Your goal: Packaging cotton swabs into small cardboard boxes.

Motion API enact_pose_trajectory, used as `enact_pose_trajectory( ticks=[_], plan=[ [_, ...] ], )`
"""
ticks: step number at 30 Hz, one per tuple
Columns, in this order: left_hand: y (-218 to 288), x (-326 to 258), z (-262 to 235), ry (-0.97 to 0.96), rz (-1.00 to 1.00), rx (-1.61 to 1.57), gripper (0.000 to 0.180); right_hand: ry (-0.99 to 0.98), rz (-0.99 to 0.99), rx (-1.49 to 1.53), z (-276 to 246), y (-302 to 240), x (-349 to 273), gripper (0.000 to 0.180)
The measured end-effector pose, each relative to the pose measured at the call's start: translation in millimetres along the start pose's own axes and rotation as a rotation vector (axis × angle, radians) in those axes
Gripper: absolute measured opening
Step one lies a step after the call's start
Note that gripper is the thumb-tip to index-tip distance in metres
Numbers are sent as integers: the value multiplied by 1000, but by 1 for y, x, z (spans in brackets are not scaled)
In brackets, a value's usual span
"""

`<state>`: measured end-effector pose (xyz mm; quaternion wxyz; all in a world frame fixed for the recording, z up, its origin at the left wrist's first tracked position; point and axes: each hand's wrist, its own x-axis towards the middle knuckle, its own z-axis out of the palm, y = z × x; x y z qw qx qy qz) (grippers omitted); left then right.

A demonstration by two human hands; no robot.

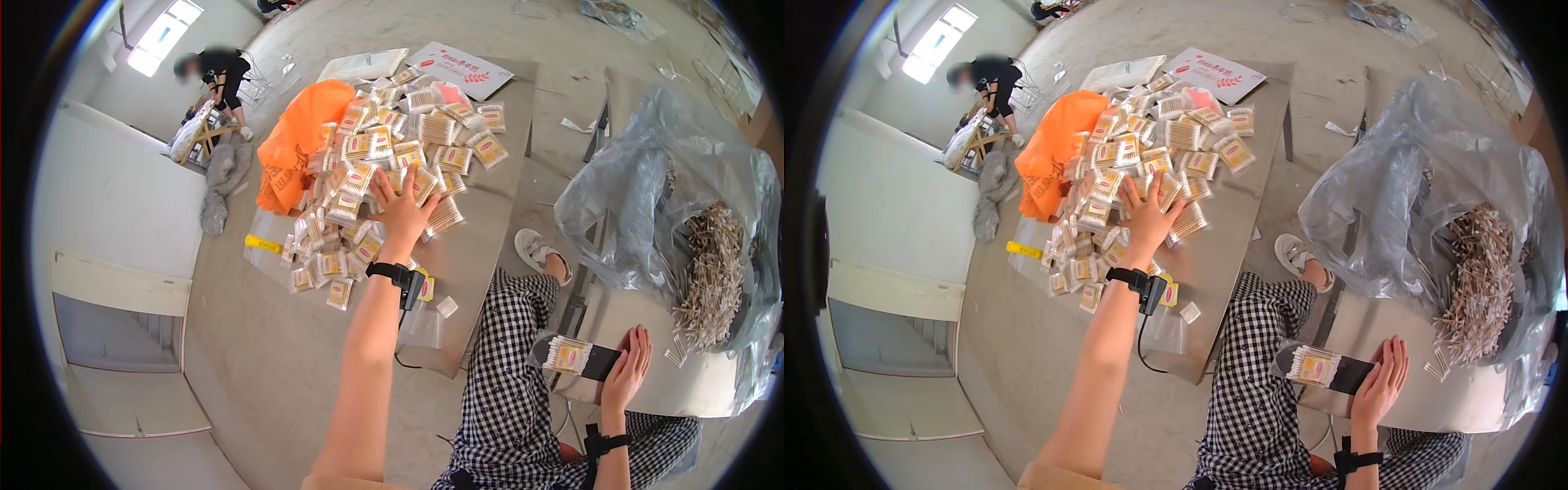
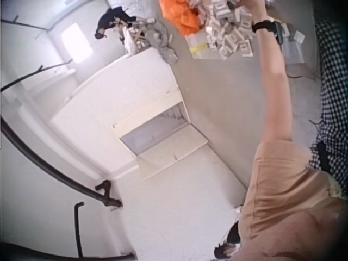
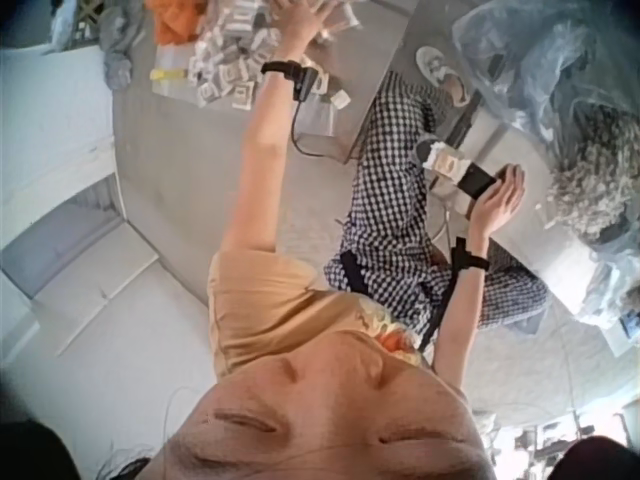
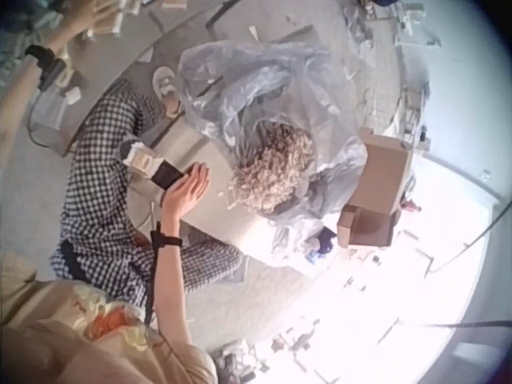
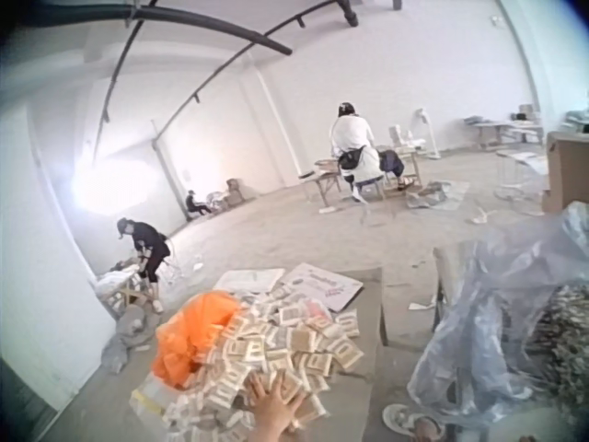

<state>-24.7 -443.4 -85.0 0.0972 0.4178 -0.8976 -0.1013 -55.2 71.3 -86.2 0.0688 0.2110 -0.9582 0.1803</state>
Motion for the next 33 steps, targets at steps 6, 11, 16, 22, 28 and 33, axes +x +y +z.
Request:
enact_pose_trajectory(
  ticks=[6,11,16,22,28,33],
  plan=[
    [14,15,-17,-212,-97,-70,95,14,6,1,-2,0,0,38],
    [-22,16,-44,-328,-26,-243,95,14,-11,46,1,-4,1,38],
    [-17,-91,-67,81,320,-229,74,58,-9,75,1,-2,4,36],
    [-29,-235,-60,-23,381,-224,47,90,-22,118,4,-4,5,35],
    [-10,-277,-50,-91,349,-250,43,121,-34,118,6,-2,3,35],
    [-35,-217,-25,66,102,-245,40,135,-43,132,9,-1,2,35]
  ],
)
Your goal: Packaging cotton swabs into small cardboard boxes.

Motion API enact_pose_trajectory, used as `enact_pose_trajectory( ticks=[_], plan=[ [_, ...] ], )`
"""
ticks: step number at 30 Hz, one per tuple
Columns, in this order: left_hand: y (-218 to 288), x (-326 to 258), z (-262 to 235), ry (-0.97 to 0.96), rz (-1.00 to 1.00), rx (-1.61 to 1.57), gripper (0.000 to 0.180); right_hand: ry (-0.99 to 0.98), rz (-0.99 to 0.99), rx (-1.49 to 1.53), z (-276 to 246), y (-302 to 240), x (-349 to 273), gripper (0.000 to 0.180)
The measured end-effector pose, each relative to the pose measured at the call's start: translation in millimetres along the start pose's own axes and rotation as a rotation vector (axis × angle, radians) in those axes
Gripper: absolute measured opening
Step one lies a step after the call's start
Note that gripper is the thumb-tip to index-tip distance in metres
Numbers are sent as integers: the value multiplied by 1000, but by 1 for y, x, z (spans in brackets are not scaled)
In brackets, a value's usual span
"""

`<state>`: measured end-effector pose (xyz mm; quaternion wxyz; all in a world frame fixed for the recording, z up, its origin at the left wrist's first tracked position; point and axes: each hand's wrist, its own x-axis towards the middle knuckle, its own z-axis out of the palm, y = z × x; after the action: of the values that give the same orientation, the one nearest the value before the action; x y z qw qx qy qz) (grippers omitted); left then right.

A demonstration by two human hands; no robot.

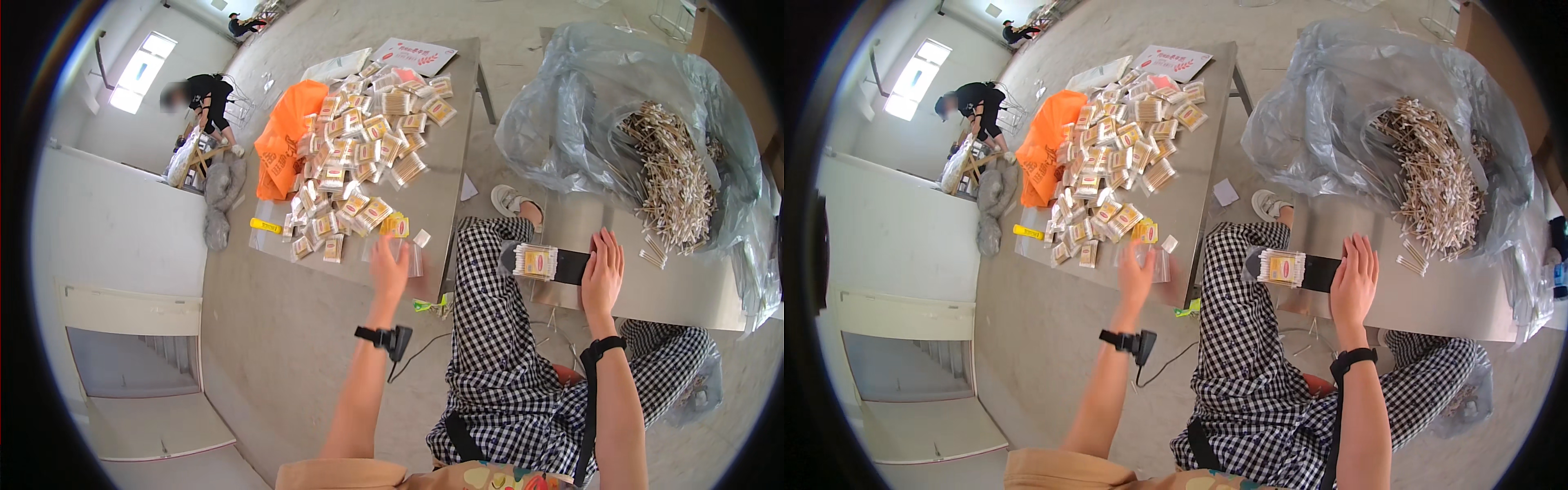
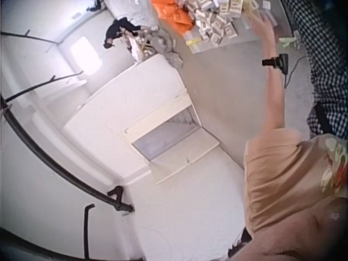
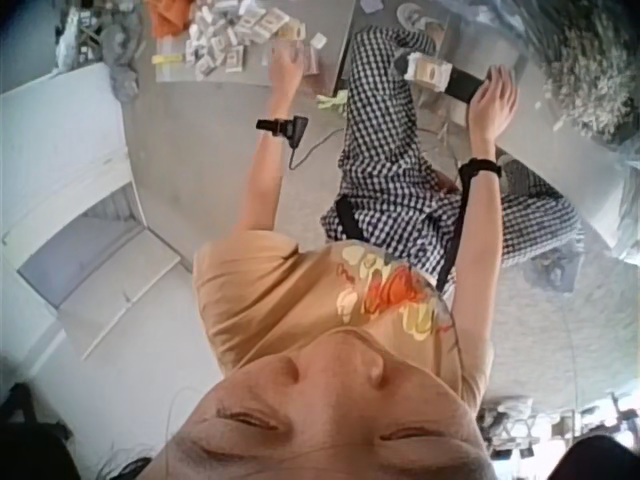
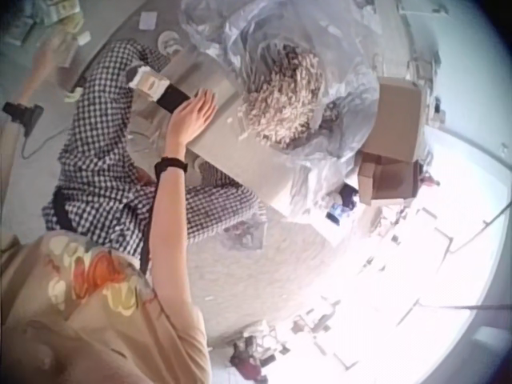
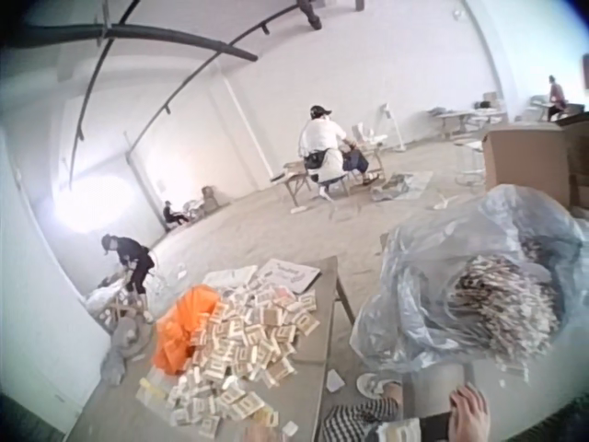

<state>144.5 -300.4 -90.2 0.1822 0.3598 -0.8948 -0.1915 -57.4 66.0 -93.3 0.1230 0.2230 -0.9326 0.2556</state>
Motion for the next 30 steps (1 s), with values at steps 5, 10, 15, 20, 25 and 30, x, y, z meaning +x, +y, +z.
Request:
enact_pose_trajectory(
  ticks=[5,10,15,20,25,30],
  plan=[
    [-41,65,15,40,-70,-93,38,29,-4,5,2,2,0,34],
    [-84,131,-3,-102,-259,-323,34,49,-15,8,2,3,2,32],
    [-78,116,-1,47,-231,-503,33,58,-15,-9,3,6,1,33],
    [-54,83,-8,-77,-180,-369,43,35,-4,7,1,2,1,33],
    [-38,94,14,-185,-39,-10,65,15,10,22,0,2,1,34],
    [-25,99,16,-197,-117,132,71,0,-10,30,0,-4,0,34]
  ],
)
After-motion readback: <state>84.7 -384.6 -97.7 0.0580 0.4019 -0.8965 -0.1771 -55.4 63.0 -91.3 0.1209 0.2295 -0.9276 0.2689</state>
